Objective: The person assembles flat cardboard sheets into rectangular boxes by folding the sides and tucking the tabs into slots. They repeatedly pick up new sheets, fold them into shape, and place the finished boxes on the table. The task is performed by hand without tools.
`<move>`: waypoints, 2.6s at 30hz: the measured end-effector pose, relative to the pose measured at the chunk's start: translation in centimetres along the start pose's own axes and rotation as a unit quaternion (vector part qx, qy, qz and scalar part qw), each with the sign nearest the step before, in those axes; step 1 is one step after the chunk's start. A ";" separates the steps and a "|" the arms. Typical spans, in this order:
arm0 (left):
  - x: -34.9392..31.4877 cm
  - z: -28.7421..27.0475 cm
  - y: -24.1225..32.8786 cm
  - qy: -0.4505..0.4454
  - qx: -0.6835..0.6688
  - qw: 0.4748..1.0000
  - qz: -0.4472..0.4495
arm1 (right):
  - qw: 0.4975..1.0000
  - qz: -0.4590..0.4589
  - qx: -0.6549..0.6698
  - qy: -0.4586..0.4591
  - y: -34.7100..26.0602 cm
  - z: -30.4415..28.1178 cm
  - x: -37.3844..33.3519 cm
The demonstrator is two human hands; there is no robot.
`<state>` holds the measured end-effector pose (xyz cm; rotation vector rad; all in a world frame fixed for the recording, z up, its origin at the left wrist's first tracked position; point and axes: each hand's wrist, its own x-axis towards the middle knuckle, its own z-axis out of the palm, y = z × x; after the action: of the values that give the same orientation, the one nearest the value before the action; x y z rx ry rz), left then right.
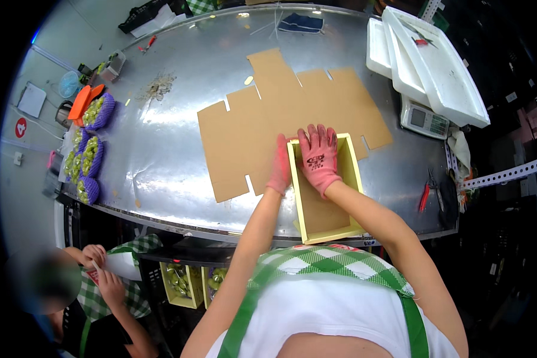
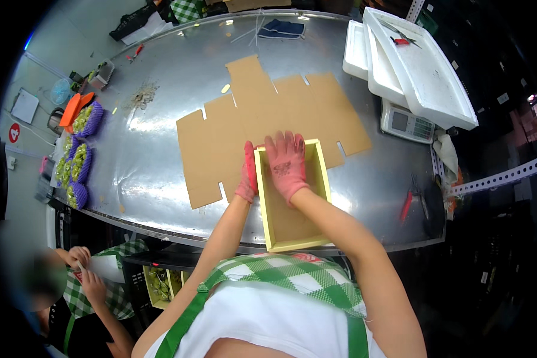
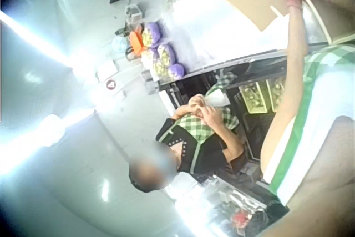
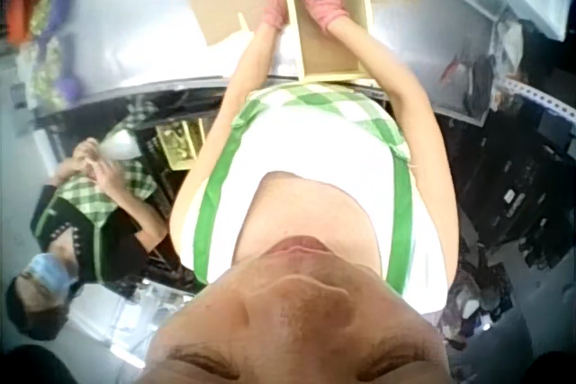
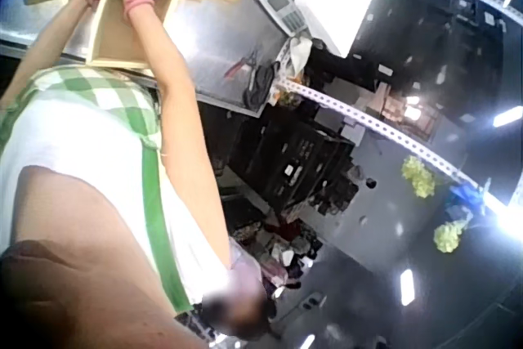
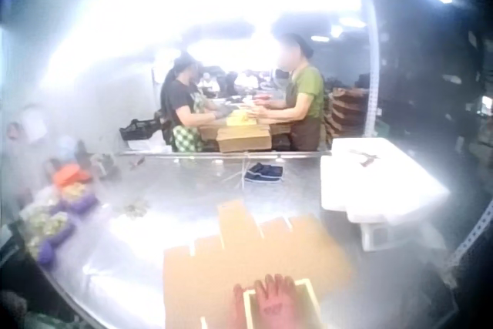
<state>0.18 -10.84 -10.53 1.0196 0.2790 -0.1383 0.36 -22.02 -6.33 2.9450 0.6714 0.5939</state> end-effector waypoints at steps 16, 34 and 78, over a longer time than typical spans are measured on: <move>0.2 1.4 -1.7 0.031 -0.141 0.989 0.045 | 0.986 -0.028 0.078 0.142 0.7 2.6 -0.6; -1.3 -3.5 2.1 0.109 0.024 0.973 0.201 | 0.520 0.266 0.809 0.065 21.3 4.9 -4.1; -1.3 -7.2 15.4 0.089 0.052 0.994 -0.038 | 0.675 0.149 0.710 -0.132 3.6 -5.2 2.1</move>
<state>1.48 3.28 -1.05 1.1279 0.4776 -0.1329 1.58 -24.54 -0.26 4.4110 0.8383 -0.8895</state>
